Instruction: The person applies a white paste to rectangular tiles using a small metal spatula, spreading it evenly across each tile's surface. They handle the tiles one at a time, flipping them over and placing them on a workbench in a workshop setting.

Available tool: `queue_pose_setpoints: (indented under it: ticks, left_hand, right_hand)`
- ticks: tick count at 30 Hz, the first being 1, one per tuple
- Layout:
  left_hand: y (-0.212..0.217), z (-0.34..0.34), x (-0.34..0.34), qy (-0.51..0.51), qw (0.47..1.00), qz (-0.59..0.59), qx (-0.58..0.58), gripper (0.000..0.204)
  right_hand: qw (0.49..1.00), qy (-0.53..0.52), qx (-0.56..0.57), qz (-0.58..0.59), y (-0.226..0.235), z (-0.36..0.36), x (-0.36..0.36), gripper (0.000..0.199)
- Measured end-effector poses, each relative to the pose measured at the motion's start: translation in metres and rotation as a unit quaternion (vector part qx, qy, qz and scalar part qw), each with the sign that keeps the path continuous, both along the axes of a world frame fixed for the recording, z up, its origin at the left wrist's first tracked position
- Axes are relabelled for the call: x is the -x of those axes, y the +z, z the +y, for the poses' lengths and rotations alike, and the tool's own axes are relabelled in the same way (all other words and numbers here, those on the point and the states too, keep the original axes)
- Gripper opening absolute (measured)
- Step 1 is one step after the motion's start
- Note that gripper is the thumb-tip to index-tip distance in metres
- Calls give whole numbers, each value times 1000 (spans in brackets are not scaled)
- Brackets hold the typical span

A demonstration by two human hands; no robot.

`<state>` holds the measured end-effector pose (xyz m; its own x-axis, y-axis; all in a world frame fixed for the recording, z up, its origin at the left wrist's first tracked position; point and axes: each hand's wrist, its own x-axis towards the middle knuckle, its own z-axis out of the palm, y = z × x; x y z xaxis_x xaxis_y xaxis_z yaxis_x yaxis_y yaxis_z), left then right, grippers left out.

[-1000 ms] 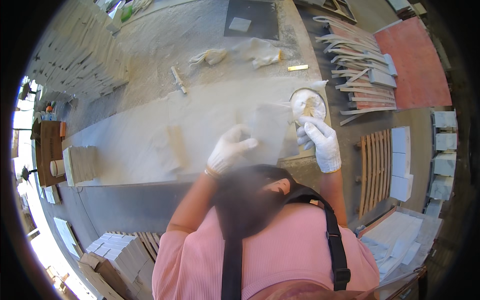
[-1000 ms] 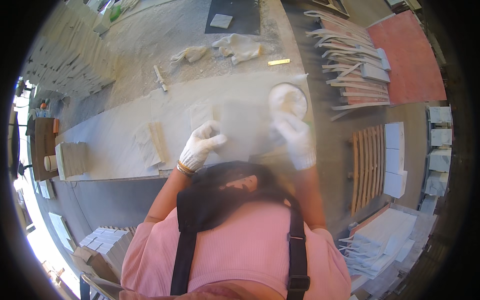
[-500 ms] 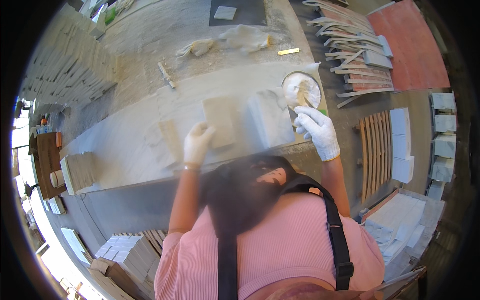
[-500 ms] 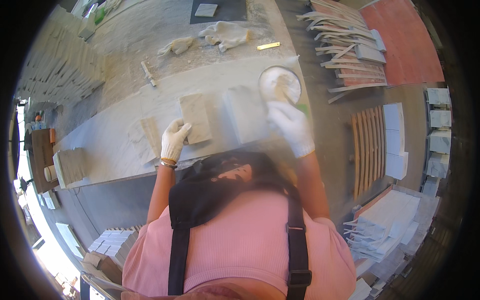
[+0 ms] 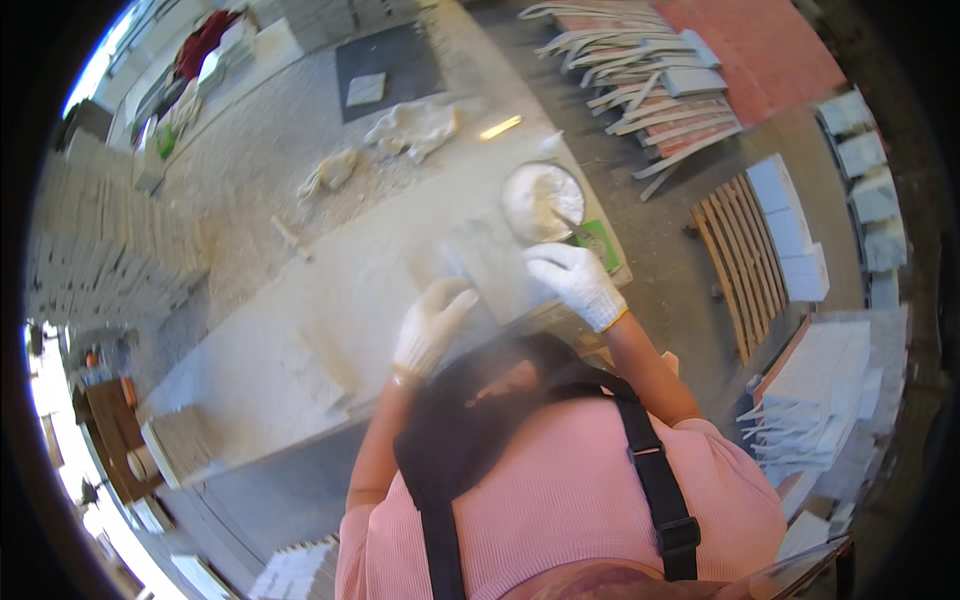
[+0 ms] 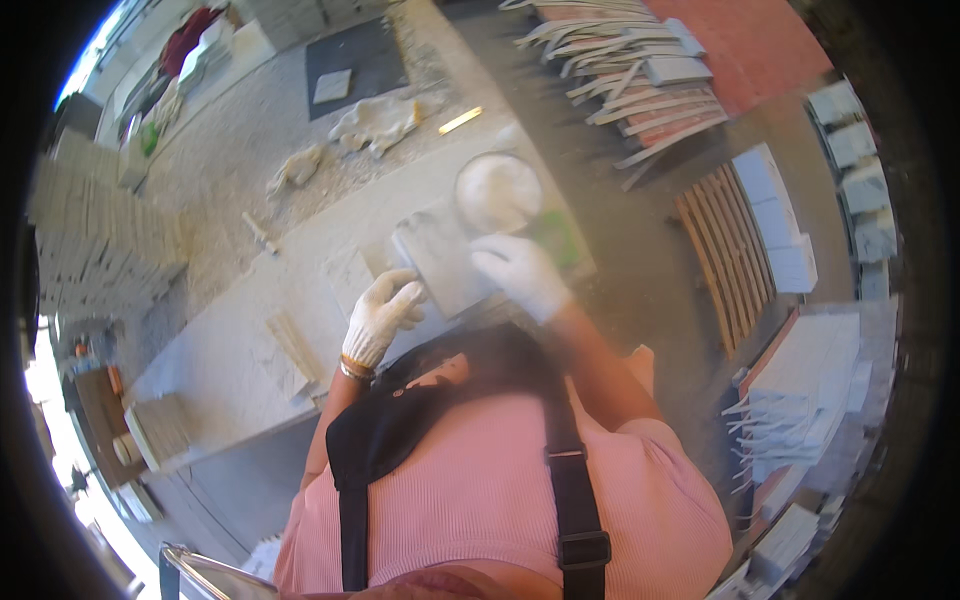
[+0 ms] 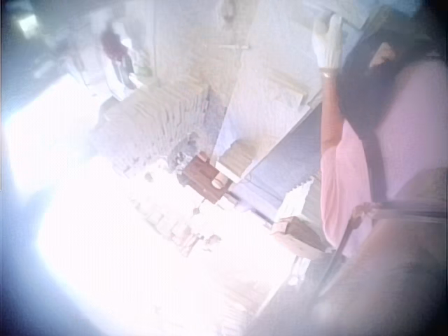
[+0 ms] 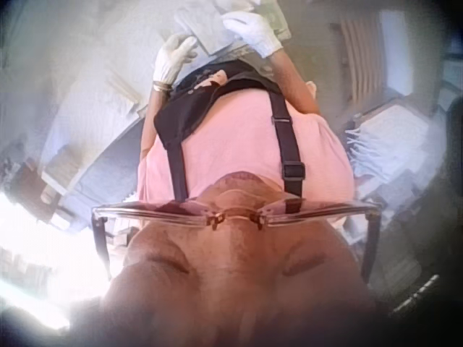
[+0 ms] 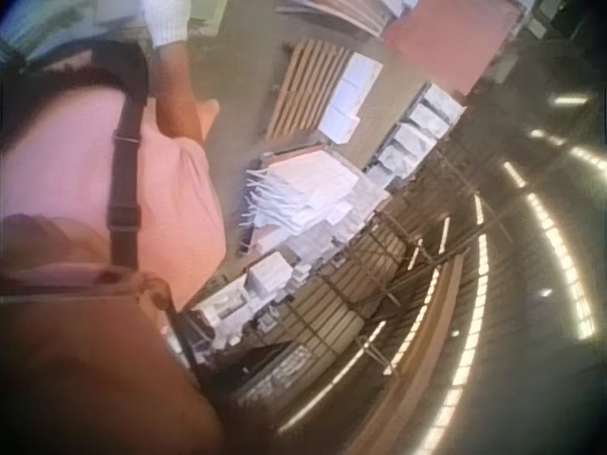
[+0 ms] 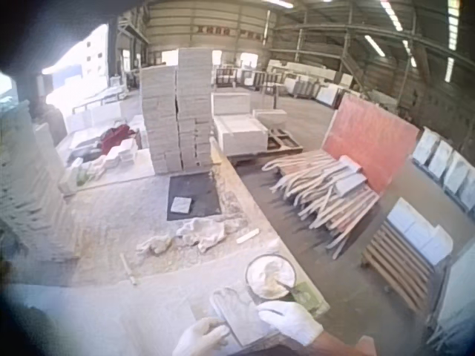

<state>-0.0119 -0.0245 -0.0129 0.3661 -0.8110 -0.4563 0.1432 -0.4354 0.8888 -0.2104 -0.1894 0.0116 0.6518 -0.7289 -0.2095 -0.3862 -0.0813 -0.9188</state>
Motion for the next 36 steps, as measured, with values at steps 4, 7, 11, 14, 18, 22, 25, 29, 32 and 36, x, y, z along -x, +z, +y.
queue_pose_setpoints:
  ticks: [4,7,11,14,18,22,25,29,32,36]
  left_hand:
    - [-2,-18,0,-4,999,38,-20,38]
    - [-7,-19,-4,4,1000,-7,-16,33]
    - [-15,-20,-8,17,1000,-6,10,33]
    - [-16,-23,-6,22,1000,0,15,34]
    - [-16,-19,-8,30,998,8,61,32]
    - [-33,14,-40,103,986,31,124,30]
    - [-51,53,-96,159,976,21,148,24]
    - [-68,118,-155,201,972,-112,42,29]
    - [-96,130,-155,217,966,-139,-30,30]
    - [-125,146,-154,212,962,-149,-83,32]
  right_hand:
    - [998,36,55,-13,-5,0,-2,31]
    - [998,61,-26,7,-5,8,-7,31]
    - [997,64,-47,19,-9,7,-15,32]
    - [998,55,-32,19,-14,9,-14,34]
    - [998,52,-9,27,-15,14,-13,36]
    - [997,52,42,28,-14,20,-11,35]
    - [997,46,66,17,-15,22,-11,34]
    - [996,41,73,26,-19,23,-14,33]
    - [993,39,101,39,-18,24,-17,32]
    - [993,41,105,42,-7,25,-14,31]
